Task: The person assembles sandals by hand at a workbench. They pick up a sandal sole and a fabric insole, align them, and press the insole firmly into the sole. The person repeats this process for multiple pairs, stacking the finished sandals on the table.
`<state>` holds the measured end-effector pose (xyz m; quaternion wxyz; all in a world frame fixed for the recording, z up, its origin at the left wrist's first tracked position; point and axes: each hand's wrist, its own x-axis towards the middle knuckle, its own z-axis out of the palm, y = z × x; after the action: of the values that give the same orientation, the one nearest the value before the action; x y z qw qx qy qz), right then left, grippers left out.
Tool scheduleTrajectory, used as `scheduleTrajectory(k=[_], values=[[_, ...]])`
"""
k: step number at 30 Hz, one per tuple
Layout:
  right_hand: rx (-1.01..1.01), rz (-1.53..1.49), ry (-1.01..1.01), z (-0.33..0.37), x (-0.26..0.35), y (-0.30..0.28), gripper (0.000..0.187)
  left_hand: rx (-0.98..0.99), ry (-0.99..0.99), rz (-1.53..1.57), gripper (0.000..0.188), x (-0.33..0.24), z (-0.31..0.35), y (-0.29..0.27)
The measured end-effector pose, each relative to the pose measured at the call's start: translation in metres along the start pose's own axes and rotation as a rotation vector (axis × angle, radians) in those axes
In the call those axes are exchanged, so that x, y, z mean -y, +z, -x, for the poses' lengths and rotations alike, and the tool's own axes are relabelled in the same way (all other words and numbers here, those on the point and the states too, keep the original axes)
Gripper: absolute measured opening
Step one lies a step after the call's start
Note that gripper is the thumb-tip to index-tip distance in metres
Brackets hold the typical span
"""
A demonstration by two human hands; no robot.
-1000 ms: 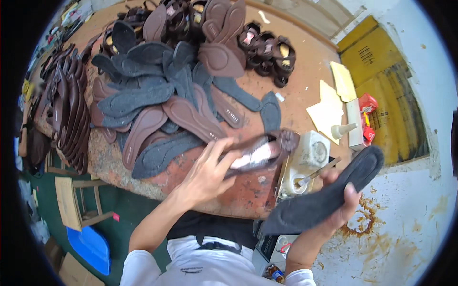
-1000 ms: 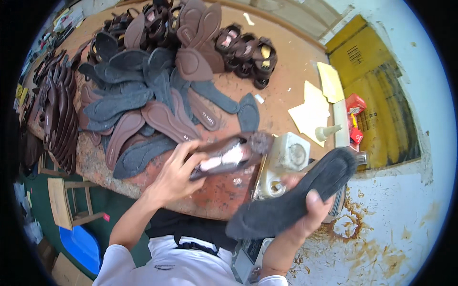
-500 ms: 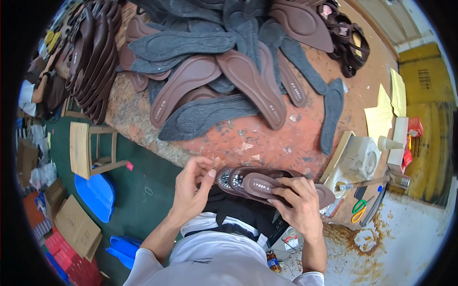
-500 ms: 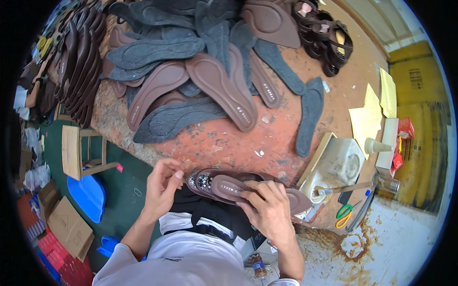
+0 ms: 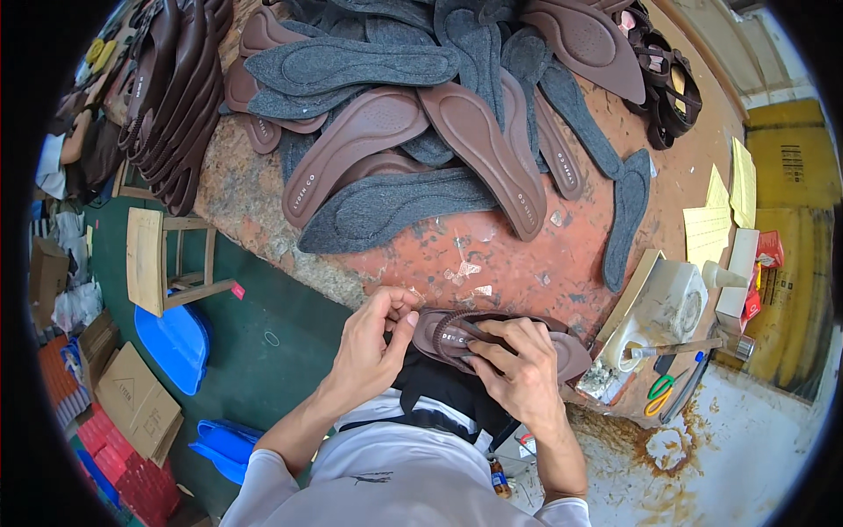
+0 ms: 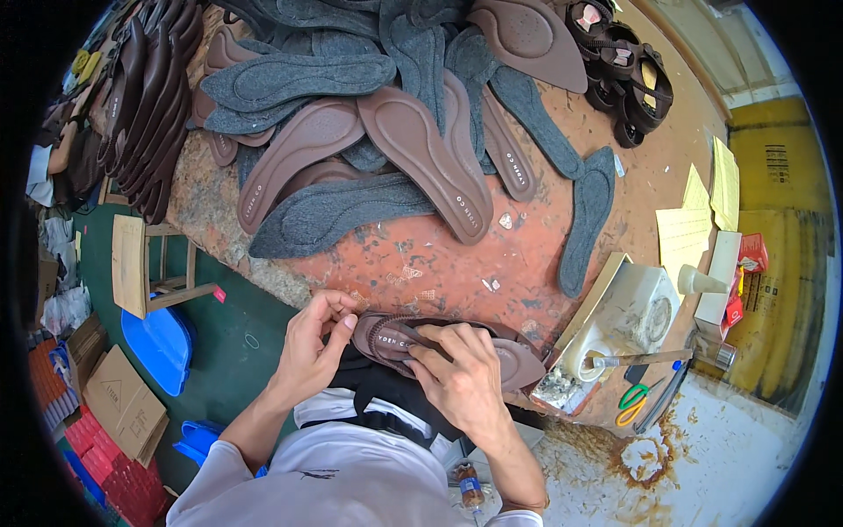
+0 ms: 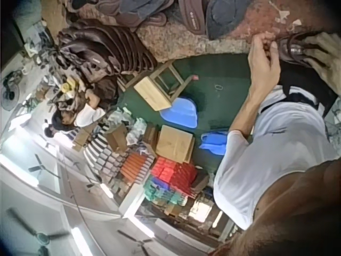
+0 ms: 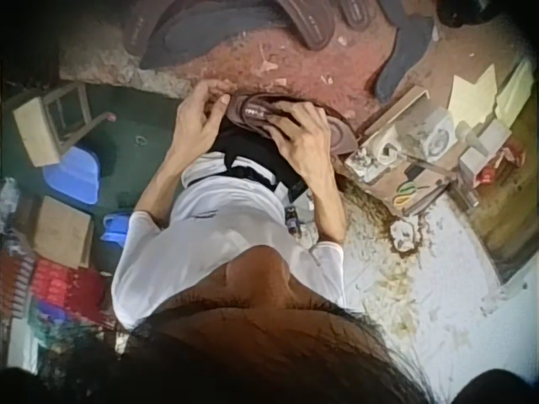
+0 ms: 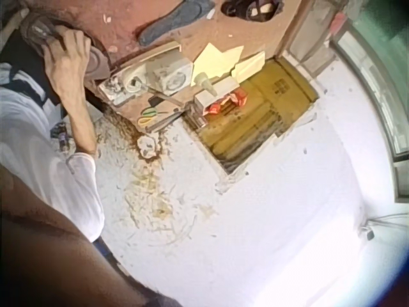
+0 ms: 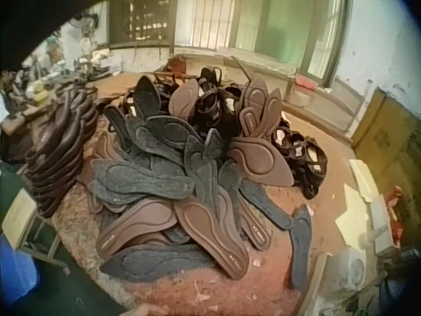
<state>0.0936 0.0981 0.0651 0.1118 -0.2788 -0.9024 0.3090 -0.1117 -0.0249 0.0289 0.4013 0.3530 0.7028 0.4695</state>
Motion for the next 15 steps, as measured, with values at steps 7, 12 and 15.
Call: scheduleTrajectory(k=[7, 12, 15], values=[[-0.009, 0.018, 0.014, -0.002, 0.001, 0.003, 0.03, 0.003, 0.032, -0.067, 0.022, -0.004, -0.001, -0.002], [0.005, 0.013, 0.002, -0.003, 0.002, 0.005, 0.029, 0.02, 0.02, -0.095, 0.035, -0.008, -0.002, 0.001], [0.014, 0.033, 0.004, -0.002, 0.002, 0.009, 0.029, -0.024, 0.079, -0.158, 0.042, -0.008, -0.004, 0.009]])
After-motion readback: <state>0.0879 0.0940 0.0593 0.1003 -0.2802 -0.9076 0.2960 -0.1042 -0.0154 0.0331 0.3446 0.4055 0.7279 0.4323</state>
